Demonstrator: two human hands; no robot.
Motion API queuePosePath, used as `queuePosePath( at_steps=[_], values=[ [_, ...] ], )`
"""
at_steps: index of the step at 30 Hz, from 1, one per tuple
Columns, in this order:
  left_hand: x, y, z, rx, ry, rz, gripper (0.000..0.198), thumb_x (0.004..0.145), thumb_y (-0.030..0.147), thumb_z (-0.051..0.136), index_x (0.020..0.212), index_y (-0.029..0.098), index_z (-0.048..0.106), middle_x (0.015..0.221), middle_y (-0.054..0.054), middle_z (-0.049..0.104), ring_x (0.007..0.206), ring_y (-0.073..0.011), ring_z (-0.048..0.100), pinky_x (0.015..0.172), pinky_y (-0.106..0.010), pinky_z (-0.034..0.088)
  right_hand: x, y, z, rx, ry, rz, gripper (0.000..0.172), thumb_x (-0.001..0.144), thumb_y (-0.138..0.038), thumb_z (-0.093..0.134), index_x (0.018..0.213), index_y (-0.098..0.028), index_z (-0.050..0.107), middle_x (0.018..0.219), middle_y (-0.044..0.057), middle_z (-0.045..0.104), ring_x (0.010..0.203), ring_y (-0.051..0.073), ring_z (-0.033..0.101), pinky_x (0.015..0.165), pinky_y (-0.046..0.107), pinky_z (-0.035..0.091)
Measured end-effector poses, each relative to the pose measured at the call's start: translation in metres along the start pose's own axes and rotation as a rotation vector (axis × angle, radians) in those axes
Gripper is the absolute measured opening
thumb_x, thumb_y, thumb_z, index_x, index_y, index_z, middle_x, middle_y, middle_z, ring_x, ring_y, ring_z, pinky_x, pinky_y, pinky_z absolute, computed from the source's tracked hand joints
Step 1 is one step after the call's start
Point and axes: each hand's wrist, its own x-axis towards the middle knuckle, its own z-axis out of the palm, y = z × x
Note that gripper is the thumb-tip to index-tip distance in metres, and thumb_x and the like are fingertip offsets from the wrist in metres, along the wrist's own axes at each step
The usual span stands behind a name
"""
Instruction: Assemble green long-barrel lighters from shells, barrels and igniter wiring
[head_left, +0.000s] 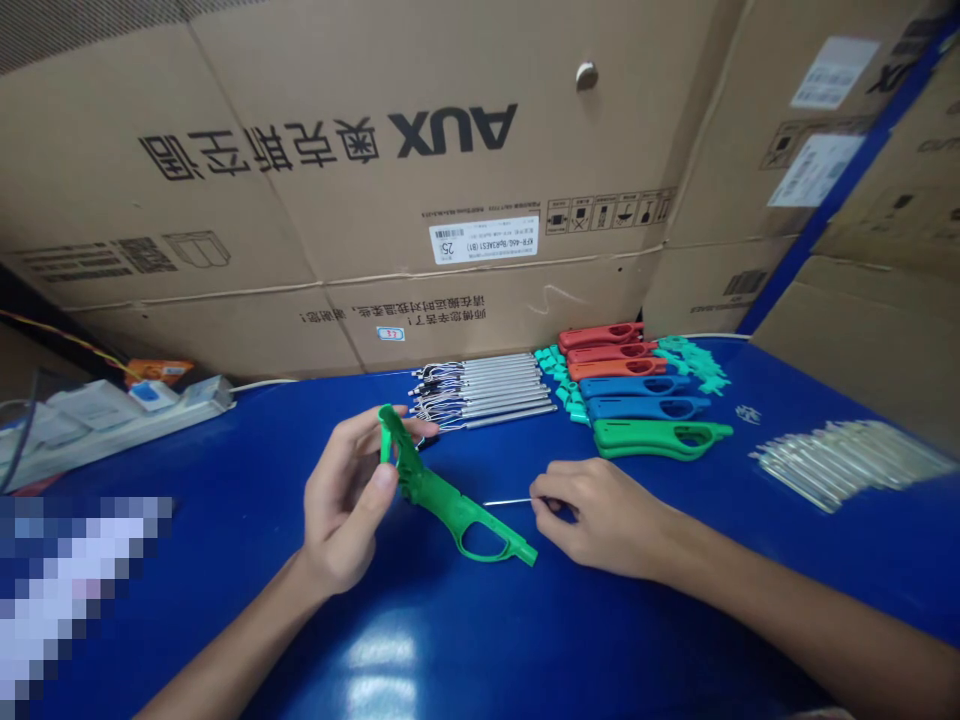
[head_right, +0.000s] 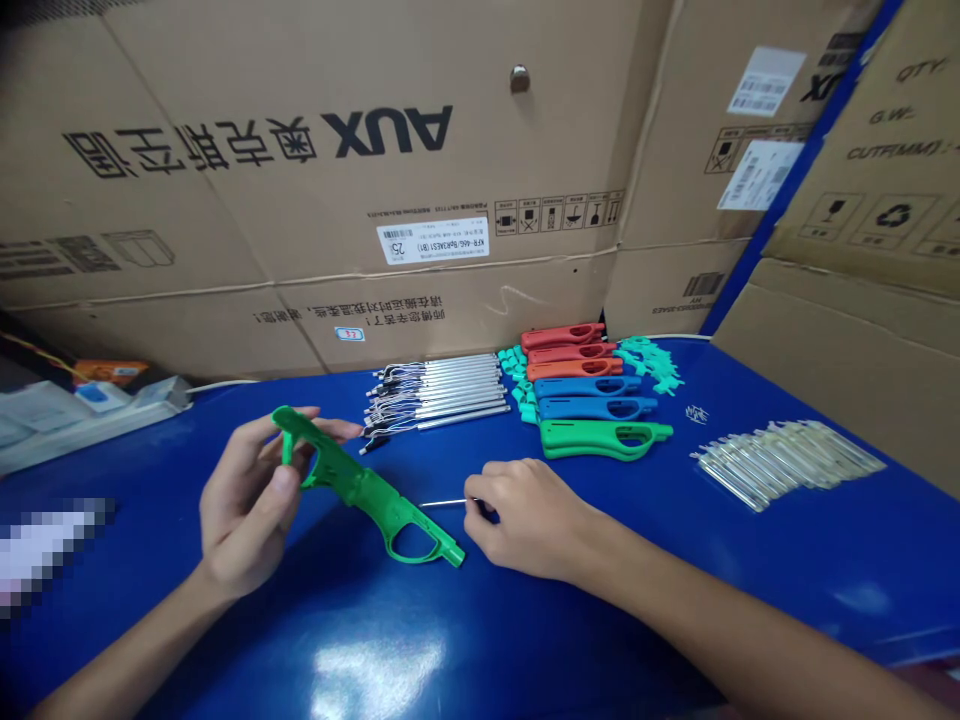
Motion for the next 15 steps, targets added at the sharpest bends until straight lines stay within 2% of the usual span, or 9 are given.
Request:
queuePosePath(
  at_steps=[7,15],
  values=[
    [0.0016,-0.0004,0.004,-0.138,0.026,-0.059,0.03,0.096,0.027,0.055,0.126,0.024,0.053,0.111,-0.008,0.069,0.104,-0.0235,0.066,0.083,-0.036,0.057,-0.0002,-0.0015,-0.0011,0.015,-0.032,-0.008,0.019,0.084,-0.012,0.053,0.073,-0.016,0.068,0.07,0.002,0.063,0.061,0.012,0.055,0.058,0.024,0.035],
    [0.0022,0.0028,0.0053,-0.288,0.065,-0.119,0.027,0.093,0.028,0.06,0.118,0.021,0.055,0.106,-0.008,0.071,0.1,-0.0228,0.068,0.085,-0.035,0.057,-0.002,-0.0051,-0.0051,0.071,-0.087,-0.1,0.017,0.084,-0.01,0.056,0.072,-0.017,0.066,0.068,-0.001,0.059,0.06,0.01,0.052,0.057,0.022,0.035]
  ],
)
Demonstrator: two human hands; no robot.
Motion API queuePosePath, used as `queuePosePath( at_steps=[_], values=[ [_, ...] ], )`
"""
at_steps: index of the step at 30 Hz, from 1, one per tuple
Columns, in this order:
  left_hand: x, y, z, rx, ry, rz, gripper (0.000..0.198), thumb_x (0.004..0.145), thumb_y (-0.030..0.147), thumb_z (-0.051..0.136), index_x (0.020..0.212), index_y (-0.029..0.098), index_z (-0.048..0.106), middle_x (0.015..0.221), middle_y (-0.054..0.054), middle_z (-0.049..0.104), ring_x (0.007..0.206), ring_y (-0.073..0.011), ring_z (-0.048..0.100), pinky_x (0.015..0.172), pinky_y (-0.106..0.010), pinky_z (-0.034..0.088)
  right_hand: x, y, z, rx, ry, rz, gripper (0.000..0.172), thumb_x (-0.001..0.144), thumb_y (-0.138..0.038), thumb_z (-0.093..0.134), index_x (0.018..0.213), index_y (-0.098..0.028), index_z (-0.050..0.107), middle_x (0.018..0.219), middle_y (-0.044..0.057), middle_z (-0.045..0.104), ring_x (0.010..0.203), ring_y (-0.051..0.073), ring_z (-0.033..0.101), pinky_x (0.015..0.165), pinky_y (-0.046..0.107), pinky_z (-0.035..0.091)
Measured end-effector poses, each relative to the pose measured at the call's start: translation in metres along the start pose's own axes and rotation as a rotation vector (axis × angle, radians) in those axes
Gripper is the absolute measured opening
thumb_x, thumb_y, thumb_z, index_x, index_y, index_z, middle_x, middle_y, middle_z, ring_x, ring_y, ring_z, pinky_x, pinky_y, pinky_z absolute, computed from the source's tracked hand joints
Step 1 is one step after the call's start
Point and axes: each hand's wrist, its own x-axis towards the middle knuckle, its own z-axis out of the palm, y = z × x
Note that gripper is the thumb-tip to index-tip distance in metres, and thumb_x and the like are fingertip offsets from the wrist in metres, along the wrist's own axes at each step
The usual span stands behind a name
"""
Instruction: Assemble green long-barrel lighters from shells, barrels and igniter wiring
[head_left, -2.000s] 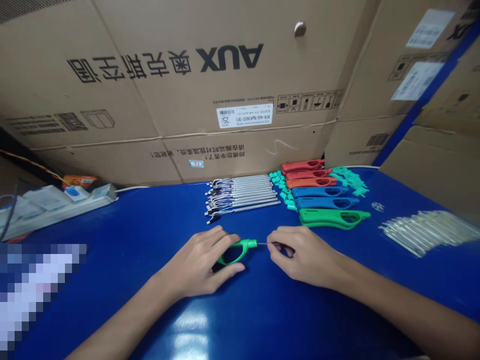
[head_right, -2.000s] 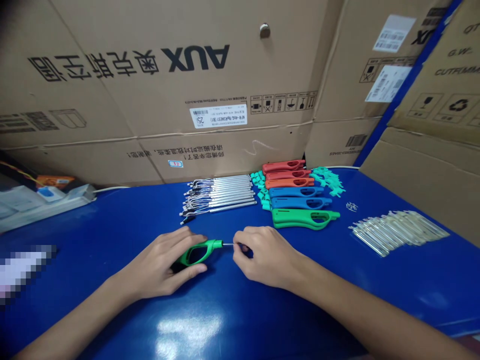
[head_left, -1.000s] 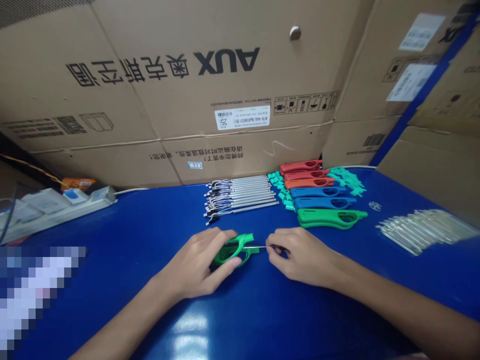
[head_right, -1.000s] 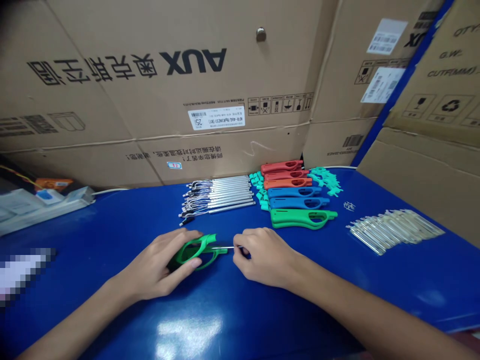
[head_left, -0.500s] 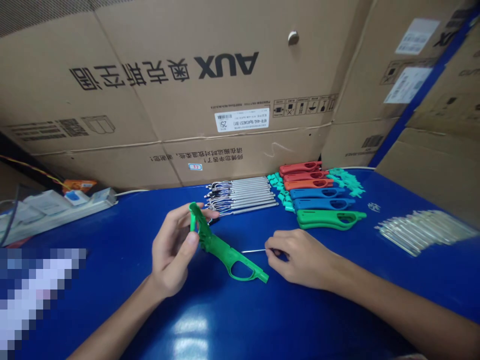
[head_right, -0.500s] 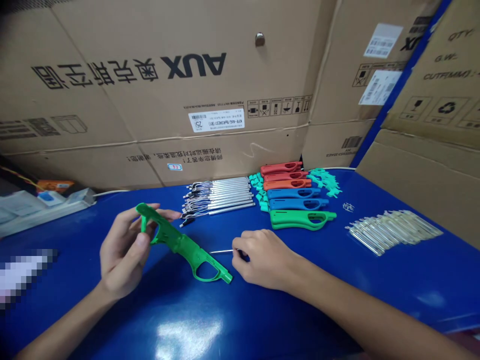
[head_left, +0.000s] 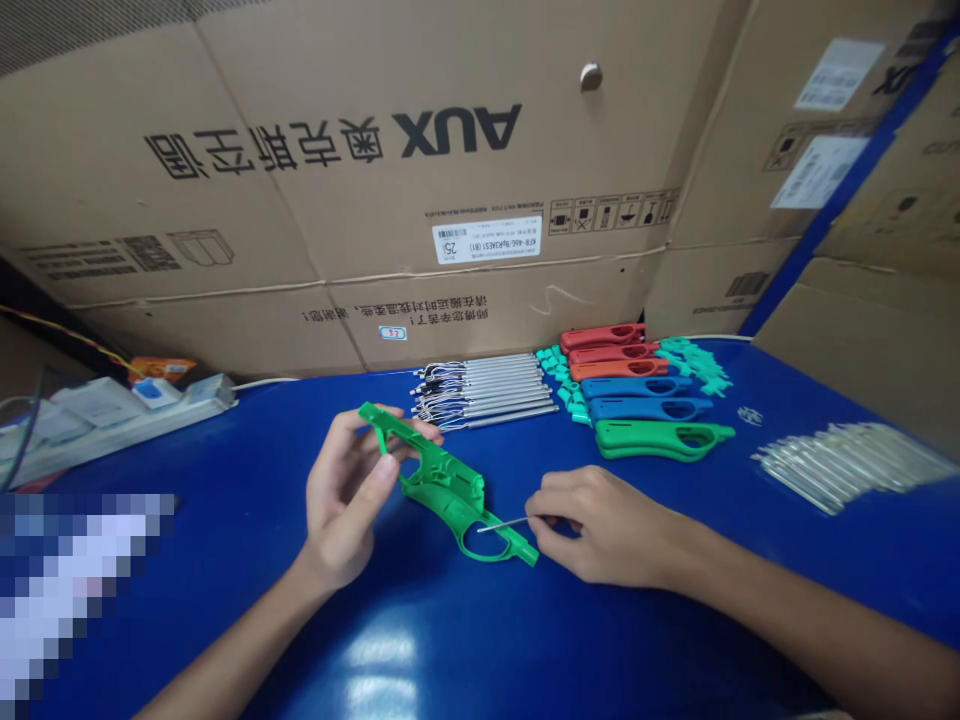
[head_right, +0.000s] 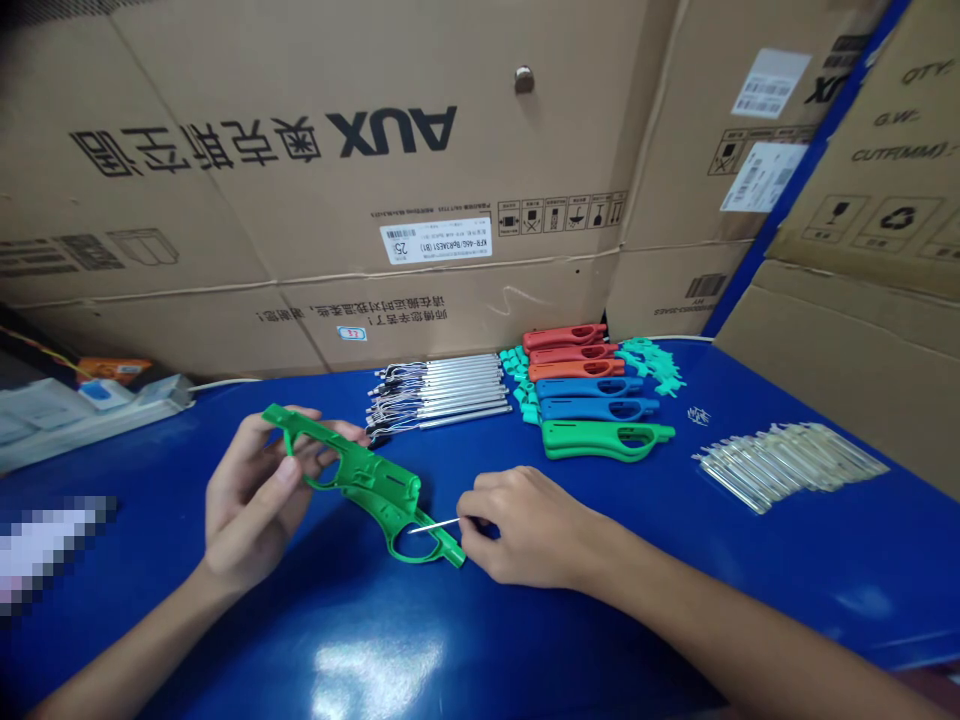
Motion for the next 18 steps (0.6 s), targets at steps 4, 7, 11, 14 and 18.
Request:
queuePosePath(
  at_steps=[4,7,11,14,18],
  values=[
    [0.004,0.004,0.002,-0.105,0.0,-0.08,0.023,0.09,0.027,0.064,0.11,0.018,0.058,0.106,-0.008,0.071,0.098,-0.0231,0.07,0.084,-0.033,0.058,-0.001,-0.001,-0.001,-0.034,-0.068,-0.005,0.019,0.088,-0.014,0.054,0.073,-0.017,0.065,0.07,-0.001,0.058,0.063,0.01,0.054,0.06,0.022,0.035],
    [0.007,0.008,0.004,-0.212,-0.072,-0.163,0.022,0.088,0.026,0.066,0.107,0.019,0.059,0.104,-0.008,0.071,0.098,-0.0242,0.071,0.081,-0.031,0.059,0.0,0.0,-0.001,-0.095,-0.067,0.031,0.021,0.092,-0.015,0.052,0.076,-0.017,0.066,0.075,0.0,0.058,0.066,0.011,0.055,0.06,0.024,0.035],
    [0.008,0.009,0.003,-0.333,-0.228,-0.322,0.023,0.085,0.027,0.071,0.104,0.019,0.059,0.1,-0.008,0.073,0.1,-0.0266,0.071,0.084,-0.035,0.058,0.001,0.005,-0.001,-0.144,-0.046,0.095,0.026,0.096,-0.018,0.048,0.082,-0.017,0.069,0.08,0.002,0.058,0.068,0.012,0.057,0.063,0.025,0.037],
    [0.006,0.007,0.003,-0.345,-0.365,-0.426,0.026,0.082,0.024,0.075,0.101,0.018,0.059,0.105,-0.01,0.074,0.104,-0.0272,0.07,0.089,-0.039,0.057,0.001,0.009,-0.001,-0.177,-0.049,0.131,0.027,0.098,-0.019,0.046,0.09,-0.017,0.071,0.085,0.004,0.06,0.072,0.014,0.06,0.065,0.026,0.039],
    [0.004,0.002,0.003,-0.227,-0.471,-0.489,0.029,0.077,0.019,0.079,0.099,0.018,0.061,0.11,-0.011,0.073,0.103,-0.0251,0.069,0.087,-0.038,0.056,0.004,0.01,-0.002,-0.258,-0.08,0.197,0.027,0.098,-0.019,0.045,0.098,-0.018,0.072,0.09,0.006,0.063,0.077,0.018,0.063,0.067,0.028,0.04]
  ],
)
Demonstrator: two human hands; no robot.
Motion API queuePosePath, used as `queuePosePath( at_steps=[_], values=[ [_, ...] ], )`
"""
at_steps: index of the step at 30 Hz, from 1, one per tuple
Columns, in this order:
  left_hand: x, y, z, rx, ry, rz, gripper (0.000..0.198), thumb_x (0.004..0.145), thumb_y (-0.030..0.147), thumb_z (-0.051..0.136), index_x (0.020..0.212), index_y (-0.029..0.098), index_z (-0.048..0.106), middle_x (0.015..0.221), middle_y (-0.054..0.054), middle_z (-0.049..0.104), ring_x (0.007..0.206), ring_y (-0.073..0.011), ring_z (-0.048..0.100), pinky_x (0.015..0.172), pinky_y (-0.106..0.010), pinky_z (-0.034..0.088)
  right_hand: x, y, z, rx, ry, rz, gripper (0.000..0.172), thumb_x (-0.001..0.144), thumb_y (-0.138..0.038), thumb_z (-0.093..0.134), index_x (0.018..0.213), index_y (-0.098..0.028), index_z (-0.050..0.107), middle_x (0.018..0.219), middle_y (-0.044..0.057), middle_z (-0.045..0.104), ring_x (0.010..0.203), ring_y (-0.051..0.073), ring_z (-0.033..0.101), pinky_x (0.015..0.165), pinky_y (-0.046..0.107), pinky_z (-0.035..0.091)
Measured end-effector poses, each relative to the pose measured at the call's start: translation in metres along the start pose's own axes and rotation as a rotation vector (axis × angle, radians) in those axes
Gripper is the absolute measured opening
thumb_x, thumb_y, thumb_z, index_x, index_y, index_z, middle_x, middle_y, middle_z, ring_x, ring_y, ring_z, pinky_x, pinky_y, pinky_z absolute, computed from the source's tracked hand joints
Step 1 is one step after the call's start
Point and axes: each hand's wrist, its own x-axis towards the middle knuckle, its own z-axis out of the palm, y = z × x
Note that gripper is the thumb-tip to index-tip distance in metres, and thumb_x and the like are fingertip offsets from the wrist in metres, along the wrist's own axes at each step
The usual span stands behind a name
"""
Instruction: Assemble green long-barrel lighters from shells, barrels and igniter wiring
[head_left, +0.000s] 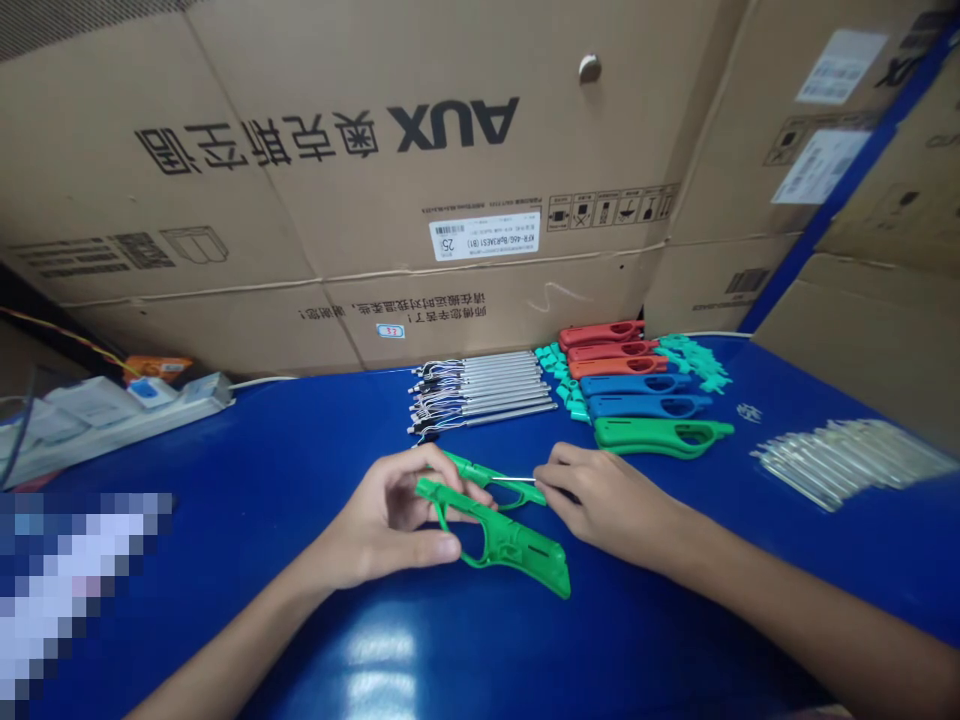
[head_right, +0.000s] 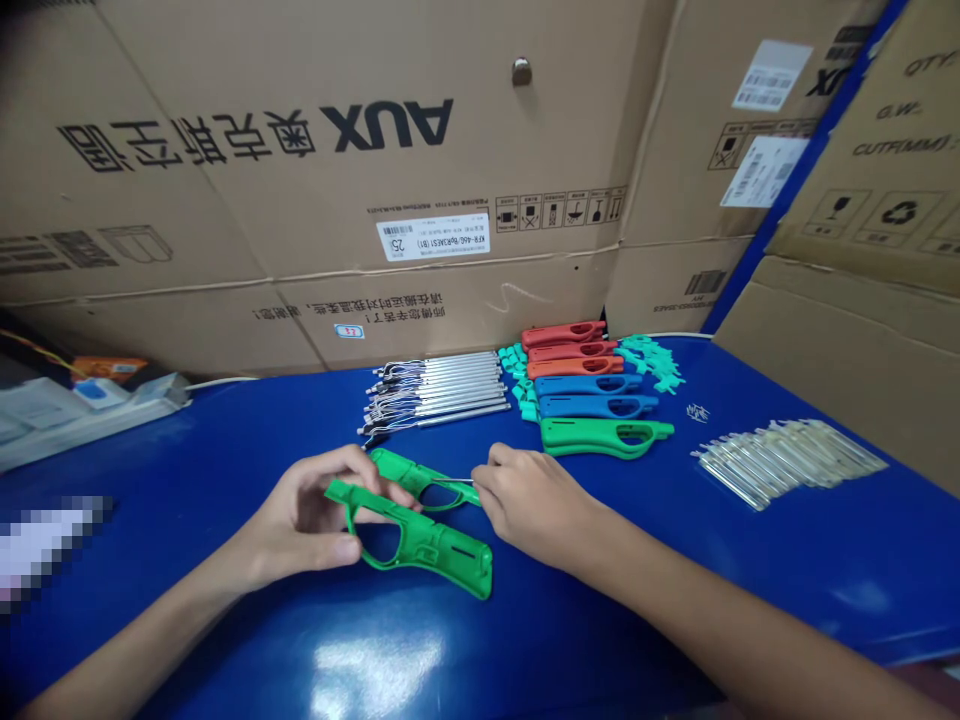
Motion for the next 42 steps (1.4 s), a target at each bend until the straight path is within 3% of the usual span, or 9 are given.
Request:
queuePosePath(
  at_steps=[4,9,17,26,31,35,42],
  values=[
    [0.0,-0.003,-0.002,0.334,0.06,-0.011,0.03,0.071,0.018,0.082,0.096,0.019,0.065,0.103,-0.007,0.073,0.094,-0.0202,0.07,0.08,-0.031,0.055,0.002,-0.001,-0.004,-0.064,-0.036,0.053,0.026,0.098,-0.018,0.045,0.096,-0.017,0.072,0.093,0.007,0.063,0.081,0.019,0.064,0.068,0.029,0.041],
    [0.001,-0.007,-0.007,0.772,0.114,0.037,0.028,0.071,0.028,0.084,0.094,0.018,0.072,0.091,-0.004,0.072,0.082,-0.0183,0.066,0.076,-0.032,0.052,0.003,0.0,-0.006,-0.095,-0.048,0.097,0.027,0.098,-0.018,0.045,0.094,-0.016,0.071,0.092,0.007,0.063,0.082,0.02,0.065,0.068,0.029,0.042],
    [0.002,-0.005,-0.016,1.144,-0.068,0.102,0.027,0.082,0.037,0.075,0.101,0.019,0.069,0.096,-0.006,0.068,0.094,-0.0226,0.061,0.086,-0.041,0.048,0.001,0.0,-0.006,-0.063,0.012,0.103,0.026,0.097,-0.018,0.047,0.095,-0.017,0.073,0.09,0.006,0.065,0.083,0.019,0.065,0.069,0.029,0.042],
    [-0.002,0.004,-0.015,1.255,-0.104,0.138,0.018,0.076,0.025,0.069,0.093,0.02,0.064,0.095,-0.004,0.067,0.094,-0.024,0.059,0.093,-0.049,0.041,0.001,0.001,-0.001,0.051,0.05,0.114,0.021,0.093,-0.027,0.055,0.096,-0.018,0.073,0.09,0.005,0.067,0.082,0.02,0.066,0.069,0.03,0.044],
    [-0.001,-0.001,-0.016,1.287,-0.003,0.173,0.01,0.088,0.025,0.056,0.09,0.019,0.064,0.09,-0.004,0.067,0.088,-0.0209,0.057,0.088,-0.043,0.043,0.0,0.001,-0.004,0.053,0.045,0.114,0.021,0.091,-0.021,0.053,0.098,-0.018,0.073,0.091,0.005,0.067,0.081,0.02,0.065,0.069,0.029,0.044],
    [0.0,-0.002,-0.018,1.346,0.052,0.131,0.012,0.09,0.026,0.054,0.09,0.019,0.063,0.092,-0.005,0.067,0.09,-0.0216,0.057,0.091,-0.044,0.042,0.0,-0.001,-0.01,0.037,0.007,0.132,0.025,0.091,-0.018,0.051,0.104,-0.018,0.072,0.097,0.006,0.067,0.085,0.021,0.066,0.07,0.03,0.043],
    [0.002,-0.003,-0.015,1.371,-0.003,0.053,0.017,0.091,0.033,0.054,0.093,0.019,0.065,0.092,-0.005,0.067,0.092,-0.0237,0.058,0.092,-0.048,0.042,0.0,0.001,-0.01,0.004,-0.005,0.16,0.026,0.092,-0.016,0.051,0.11,-0.017,0.07,0.101,0.007,0.067,0.089,0.022,0.066,0.072,0.031,0.044]
  ],
)
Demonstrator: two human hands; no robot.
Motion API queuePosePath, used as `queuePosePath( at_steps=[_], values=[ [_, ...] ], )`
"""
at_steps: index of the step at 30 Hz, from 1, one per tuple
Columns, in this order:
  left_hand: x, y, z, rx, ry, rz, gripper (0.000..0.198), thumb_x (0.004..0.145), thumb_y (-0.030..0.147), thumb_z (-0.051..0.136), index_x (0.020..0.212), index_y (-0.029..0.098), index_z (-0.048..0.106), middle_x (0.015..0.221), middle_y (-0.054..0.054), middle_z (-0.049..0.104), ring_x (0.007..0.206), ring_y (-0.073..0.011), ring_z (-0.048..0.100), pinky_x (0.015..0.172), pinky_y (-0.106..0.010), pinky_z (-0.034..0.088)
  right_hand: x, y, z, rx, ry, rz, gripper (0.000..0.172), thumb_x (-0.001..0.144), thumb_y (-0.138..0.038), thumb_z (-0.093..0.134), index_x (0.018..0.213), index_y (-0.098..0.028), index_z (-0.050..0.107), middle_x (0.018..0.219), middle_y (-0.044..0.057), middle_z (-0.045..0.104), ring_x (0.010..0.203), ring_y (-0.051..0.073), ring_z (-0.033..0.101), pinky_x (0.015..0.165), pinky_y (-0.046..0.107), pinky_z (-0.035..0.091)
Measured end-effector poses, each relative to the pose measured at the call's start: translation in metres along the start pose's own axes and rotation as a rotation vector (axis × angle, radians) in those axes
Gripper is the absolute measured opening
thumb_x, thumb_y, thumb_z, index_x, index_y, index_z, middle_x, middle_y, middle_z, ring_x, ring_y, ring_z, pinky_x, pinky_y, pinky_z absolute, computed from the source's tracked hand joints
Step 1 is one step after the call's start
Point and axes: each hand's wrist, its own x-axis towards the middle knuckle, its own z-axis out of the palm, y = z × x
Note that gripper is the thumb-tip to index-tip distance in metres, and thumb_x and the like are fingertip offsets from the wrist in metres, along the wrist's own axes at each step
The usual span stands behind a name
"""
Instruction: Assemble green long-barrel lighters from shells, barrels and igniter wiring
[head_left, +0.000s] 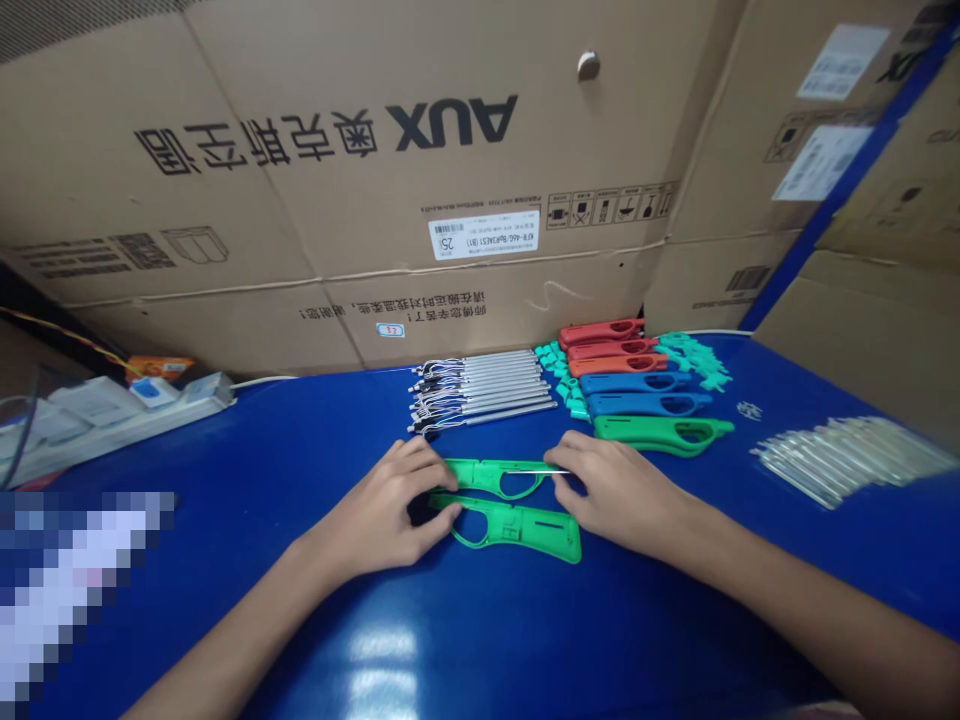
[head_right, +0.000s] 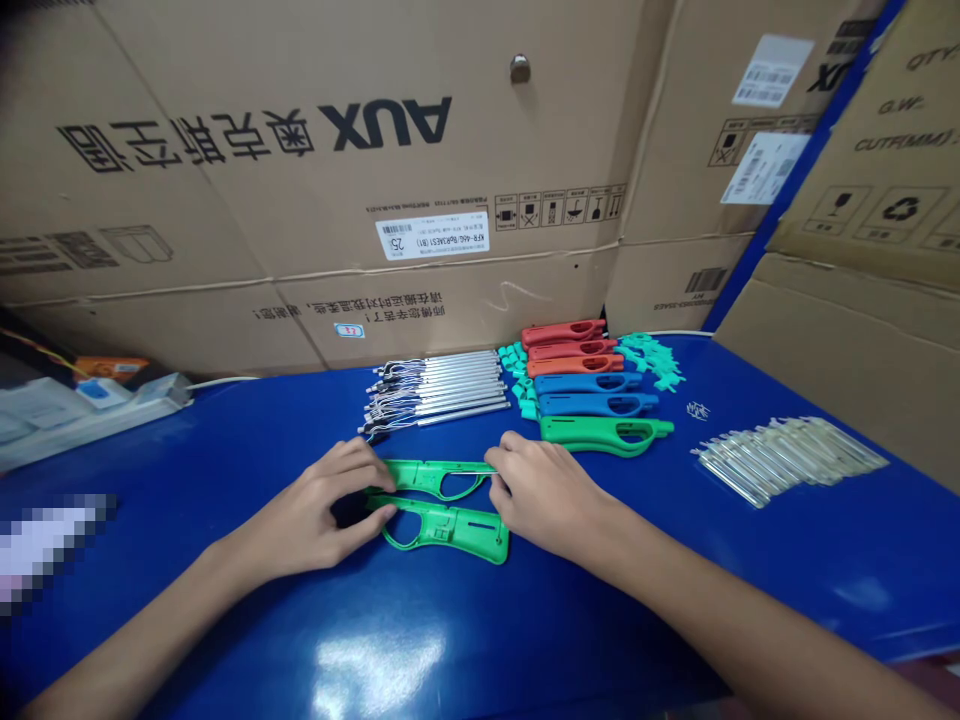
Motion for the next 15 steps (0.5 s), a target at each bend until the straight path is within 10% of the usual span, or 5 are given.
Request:
queuePosePath(
  at_steps=[15],
  values=[
    [-0.0015,0.0018,-0.0025,-0.024,-0.047,-0.061,0.018,0.086,0.025,0.052,0.093,0.019,0.067,0.09,-0.006,0.067,0.092,-0.0259,0.059,0.097,-0.059,0.037,0.0008,0.0019,0.0004,-0.009,-0.016,-0.02,0.025,0.092,-0.014,0.051,0.108,-0.018,0.069,0.105,0.008,0.066,0.091,0.023,0.066,0.073,0.031,0.044]
  ],
)
